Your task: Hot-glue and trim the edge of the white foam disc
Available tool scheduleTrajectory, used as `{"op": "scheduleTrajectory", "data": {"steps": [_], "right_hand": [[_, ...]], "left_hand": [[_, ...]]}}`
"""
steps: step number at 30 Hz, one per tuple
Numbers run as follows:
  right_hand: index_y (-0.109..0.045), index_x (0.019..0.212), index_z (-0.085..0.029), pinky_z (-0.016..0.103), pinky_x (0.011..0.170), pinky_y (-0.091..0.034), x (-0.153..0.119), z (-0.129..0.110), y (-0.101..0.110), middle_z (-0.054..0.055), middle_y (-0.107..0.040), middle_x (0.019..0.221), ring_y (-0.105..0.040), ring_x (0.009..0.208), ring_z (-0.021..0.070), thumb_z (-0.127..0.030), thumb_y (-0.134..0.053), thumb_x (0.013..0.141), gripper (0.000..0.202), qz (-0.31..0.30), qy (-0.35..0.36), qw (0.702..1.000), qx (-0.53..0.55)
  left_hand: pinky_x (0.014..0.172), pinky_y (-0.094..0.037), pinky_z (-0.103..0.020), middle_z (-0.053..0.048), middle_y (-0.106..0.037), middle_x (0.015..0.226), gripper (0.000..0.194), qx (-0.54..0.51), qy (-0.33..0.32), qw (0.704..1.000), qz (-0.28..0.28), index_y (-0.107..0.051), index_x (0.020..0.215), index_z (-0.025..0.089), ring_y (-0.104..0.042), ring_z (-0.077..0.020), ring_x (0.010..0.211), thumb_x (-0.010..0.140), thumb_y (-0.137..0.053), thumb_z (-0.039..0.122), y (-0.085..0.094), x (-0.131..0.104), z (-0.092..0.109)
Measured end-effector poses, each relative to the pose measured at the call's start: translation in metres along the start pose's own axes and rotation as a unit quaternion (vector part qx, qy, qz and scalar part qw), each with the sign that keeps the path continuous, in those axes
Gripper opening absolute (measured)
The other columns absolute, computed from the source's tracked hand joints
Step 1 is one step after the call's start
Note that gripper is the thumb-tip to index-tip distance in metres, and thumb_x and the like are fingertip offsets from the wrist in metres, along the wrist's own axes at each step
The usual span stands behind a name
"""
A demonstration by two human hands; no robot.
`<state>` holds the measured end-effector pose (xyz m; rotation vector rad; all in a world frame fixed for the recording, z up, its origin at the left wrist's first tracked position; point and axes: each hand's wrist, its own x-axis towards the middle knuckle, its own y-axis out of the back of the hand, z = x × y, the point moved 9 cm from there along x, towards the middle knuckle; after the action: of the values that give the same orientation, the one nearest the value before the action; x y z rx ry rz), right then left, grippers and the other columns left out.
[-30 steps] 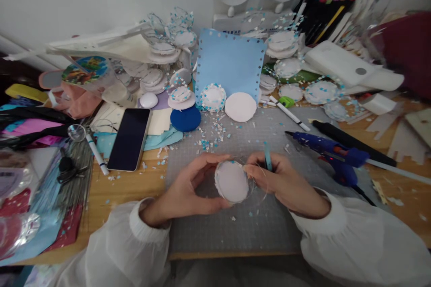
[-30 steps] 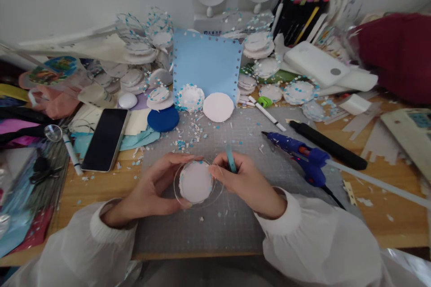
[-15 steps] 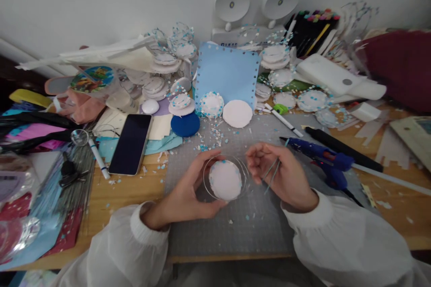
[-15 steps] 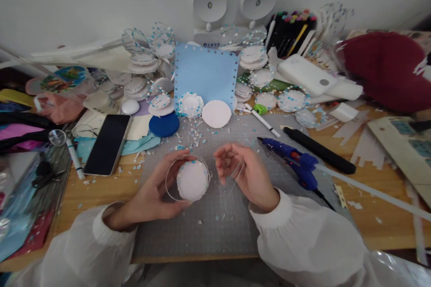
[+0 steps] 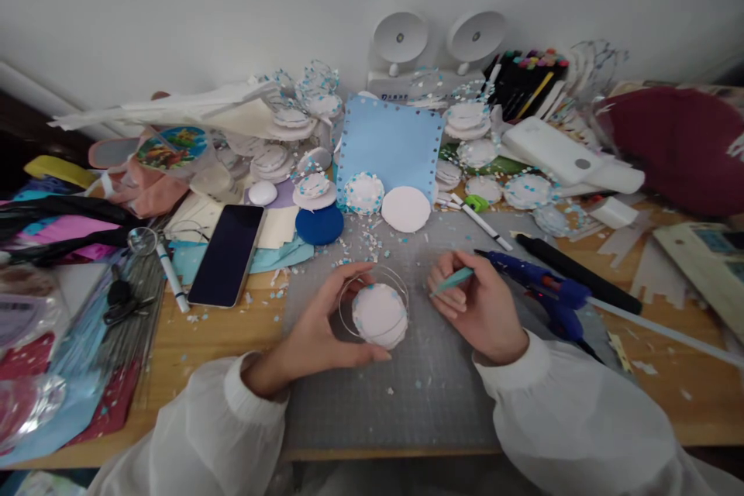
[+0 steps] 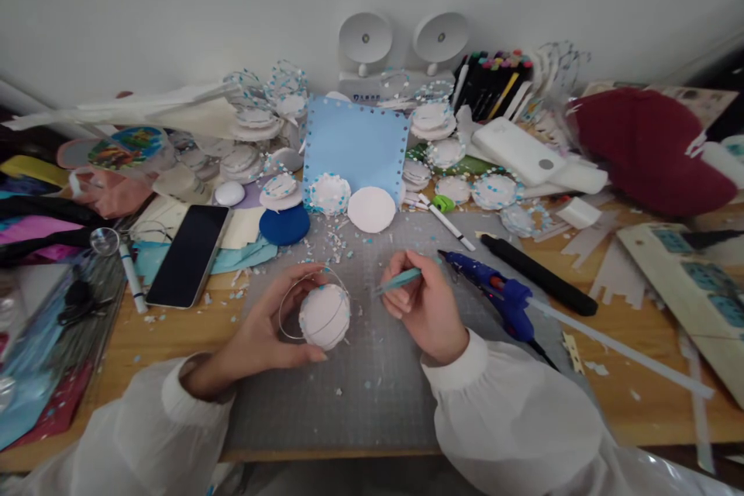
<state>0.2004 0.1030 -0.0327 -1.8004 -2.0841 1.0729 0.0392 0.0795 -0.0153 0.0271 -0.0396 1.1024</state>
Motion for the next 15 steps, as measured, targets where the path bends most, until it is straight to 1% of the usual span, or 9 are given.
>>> {"op": "scheduleTrajectory", "data": {"steps": [3,6,9,15], "right_hand": [[-0.052,0.066,-0.020,0.019,0.040,-0.028,-0.0005,-0.0026,0.0044,-0.006,-0.039,0.047,-0.026,0.039,0.0068,-0.039,-0.052,0.084,0.026,0.024,0.011,1.000,0.006],[-0.054,0.070,-0.021,0.020,0.042,-0.030,-0.0026,-0.0022,0.0064,-0.005,-0.046,0.053,-0.029,0.039,0.0064,-0.038,-0.052,0.083,0.022,0.042,0.010,0.999,0.011],[-0.054,0.073,-0.022,0.022,0.042,-0.030,-0.0047,-0.0005,0.0054,-0.004,-0.048,0.055,-0.030,0.039,0.0070,-0.039,-0.051,0.082,0.020,0.048,-0.002,0.999,-0.002],[-0.054,0.074,-0.022,0.023,0.045,-0.031,-0.0049,-0.0034,0.0089,-0.004,-0.051,0.057,-0.031,0.042,0.0072,-0.032,-0.057,0.077,0.011,0.074,0.002,0.997,-0.002]], "left_hand": [[0.105,-0.037,-0.042,-0.007,-0.052,0.122,0.091,0.013,0.007,1.000,0.009,-0.041,0.131,0.029,-0.050,-0.0256,0.117,0.054,-0.089,0.024,0.0022,-0.0002,-0.0016],[0.103,-0.039,-0.042,-0.008,-0.053,0.121,0.092,0.038,0.004,0.999,0.022,-0.042,0.131,0.028,-0.051,-0.0260,0.115,0.052,-0.090,0.027,0.0046,-0.0003,-0.0018],[0.101,-0.041,-0.042,-0.009,-0.053,0.122,0.090,0.049,-0.007,0.998,0.030,-0.043,0.132,0.027,-0.052,-0.0262,0.114,0.054,-0.089,0.027,0.0056,0.0002,0.0000],[0.101,-0.041,-0.041,-0.011,-0.054,0.128,0.083,0.060,-0.023,0.997,0.037,-0.042,0.133,0.027,-0.051,-0.0272,0.119,0.062,-0.085,0.024,0.0073,0.0004,0.0018]]}}
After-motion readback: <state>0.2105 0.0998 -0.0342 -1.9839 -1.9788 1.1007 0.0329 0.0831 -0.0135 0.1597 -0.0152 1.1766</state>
